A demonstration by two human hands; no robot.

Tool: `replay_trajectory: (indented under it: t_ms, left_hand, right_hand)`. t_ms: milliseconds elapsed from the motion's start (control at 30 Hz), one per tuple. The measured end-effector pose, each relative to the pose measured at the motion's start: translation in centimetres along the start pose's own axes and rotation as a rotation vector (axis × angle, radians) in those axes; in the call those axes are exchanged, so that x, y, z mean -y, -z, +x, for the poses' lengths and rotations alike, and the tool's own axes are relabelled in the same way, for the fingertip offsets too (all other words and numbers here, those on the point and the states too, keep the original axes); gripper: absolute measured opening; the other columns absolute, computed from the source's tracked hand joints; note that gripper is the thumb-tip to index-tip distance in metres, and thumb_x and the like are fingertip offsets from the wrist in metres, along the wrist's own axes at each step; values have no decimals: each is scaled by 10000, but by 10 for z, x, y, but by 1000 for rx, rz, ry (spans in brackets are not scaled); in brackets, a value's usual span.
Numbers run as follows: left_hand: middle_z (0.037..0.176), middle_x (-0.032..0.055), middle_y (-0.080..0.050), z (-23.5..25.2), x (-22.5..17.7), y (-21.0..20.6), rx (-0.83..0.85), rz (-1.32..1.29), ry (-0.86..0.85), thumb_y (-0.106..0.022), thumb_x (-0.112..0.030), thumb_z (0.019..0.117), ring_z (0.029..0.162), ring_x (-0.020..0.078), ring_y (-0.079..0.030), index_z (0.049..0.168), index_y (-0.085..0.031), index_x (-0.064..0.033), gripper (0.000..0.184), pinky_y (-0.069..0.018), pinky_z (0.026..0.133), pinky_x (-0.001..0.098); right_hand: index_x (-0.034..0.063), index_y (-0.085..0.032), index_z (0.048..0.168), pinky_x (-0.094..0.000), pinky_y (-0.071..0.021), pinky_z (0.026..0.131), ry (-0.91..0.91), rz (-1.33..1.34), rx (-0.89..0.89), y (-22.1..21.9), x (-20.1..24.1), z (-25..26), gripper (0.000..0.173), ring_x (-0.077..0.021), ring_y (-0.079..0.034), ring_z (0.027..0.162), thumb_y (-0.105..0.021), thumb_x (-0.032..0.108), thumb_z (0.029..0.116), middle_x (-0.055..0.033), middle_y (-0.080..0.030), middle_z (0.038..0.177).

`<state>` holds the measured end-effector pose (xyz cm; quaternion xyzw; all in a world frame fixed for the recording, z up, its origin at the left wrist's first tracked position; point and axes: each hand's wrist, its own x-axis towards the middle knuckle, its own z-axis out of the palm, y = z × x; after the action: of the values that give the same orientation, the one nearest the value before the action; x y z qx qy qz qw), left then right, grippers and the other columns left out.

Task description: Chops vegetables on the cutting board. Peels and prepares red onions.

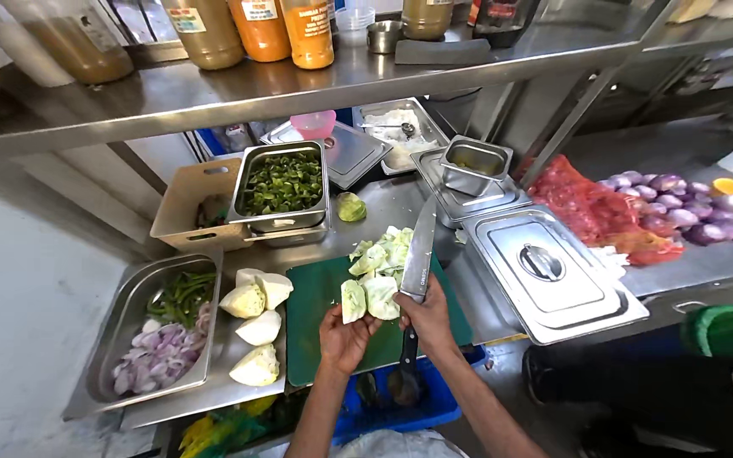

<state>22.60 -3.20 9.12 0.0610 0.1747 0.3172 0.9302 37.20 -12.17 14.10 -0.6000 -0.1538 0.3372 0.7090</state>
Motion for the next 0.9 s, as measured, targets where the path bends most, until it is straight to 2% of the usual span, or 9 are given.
replay_trajectory:
  t_ms: [133, 267, 333, 367, 500, 567, 633, 767, 900]
  left_hand:
    - [1117, 286, -679, 7, 5, -5, -119, -8, -12, -175, -373, 1092, 998, 429, -712, 1249, -523, 31, 556, -602, 884, 549]
    - [1262, 339, -628, 8, -4, 1, -149, 7, -6, -284, -197, 1094, 1141, 454, -674, 1302, -501, 99, 422, -586, 971, 511]
    - [1219, 298, -652, 6, -10, 5, -198, 56, -41, -322, -142, 1078, 1062, 401, -711, 1326, -504, 60, 368, -616, 909, 468]
    - [1227, 285, -647, 4, -14, 8, -205, 105, -58, -341, -104, 1068, 1037, 386, -714, 1406, -482, 33, 391, -617, 893, 464]
    - [1261, 247, -618, -2, -30, 23, -255, 616, -162, -518, 11, 988, 966, 337, -701, 1565, -337, -77, 611, -617, 818, 474]
    - [1167, 242, -664, -15, -44, 28, -347, 815, -256, -655, -13, 935, 887, 316, -714, 1564, -351, -85, 702, -624, 766, 456]
    - [1083, 208, -702, -34, -65, 35, -441, 976, -357, -766, -77, 892, 857, 267, -721, 1533, -412, -66, 732, -624, 768, 417]
    - [1056, 131, -748, -76, -120, 63, -575, 1254, -554, -820, -133, 860, 936, 207, -735, 1397, -553, 0, 615, -619, 874, 413]
    - [1112, 151, -726, -90, -159, 92, -731, 1308, -628, -842, -153, 853, 957, 226, -726, 1354, -603, -1, 576, -619, 884, 435]
  right_hand:
    - [111, -541, 1326, -402, -556, 437, 89, -163, -70, 2, 4, 12, 537, -264, -601, 491, -783, 54, 851, -159, -662, 806]
    - [115, -528, 1355, -421, -581, 457, 160, -320, -113, 10, 13, 27, 542, -260, -637, 516, -781, 109, 876, -133, -694, 844]
    - [131, -513, 1389, -437, -586, 467, 151, -449, -113, 17, 12, 41, 573, -255, -640, 518, -787, 153, 886, -135, -694, 858]
    - [138, -515, 1396, -461, -593, 492, 132, -569, -109, 22, 10, 47, 576, -262, -651, 532, -790, 192, 893, -141, -698, 863]
    - [110, -568, 1356, -579, -606, 595, 143, -863, -134, 36, 5, 49, 563, -336, -703, 644, -828, 301, 895, -199, -709, 902]
    - [66, -521, 1427, -601, -604, 641, 175, -856, -128, 39, 4, 37, 671, -359, -711, 716, -832, 321, 891, -231, -702, 1007]
    - [57, -514, 1441, -563, -604, 599, 190, -799, -86, 45, 2, 23, 675, -324, -699, 688, -822, 313, 897, -211, -704, 1053]
    - [63, -516, 1429, -443, -583, 464, 162, -700, 16, 51, -4, 0, 621, -219, -661, 569, -786, 289, 918, -121, -724, 1033]
    - [56, -534, 1391, -410, -562, 412, 96, -667, 38, 48, -17, -12, 606, -205, -635, 509, -796, 307, 905, -92, -729, 972]
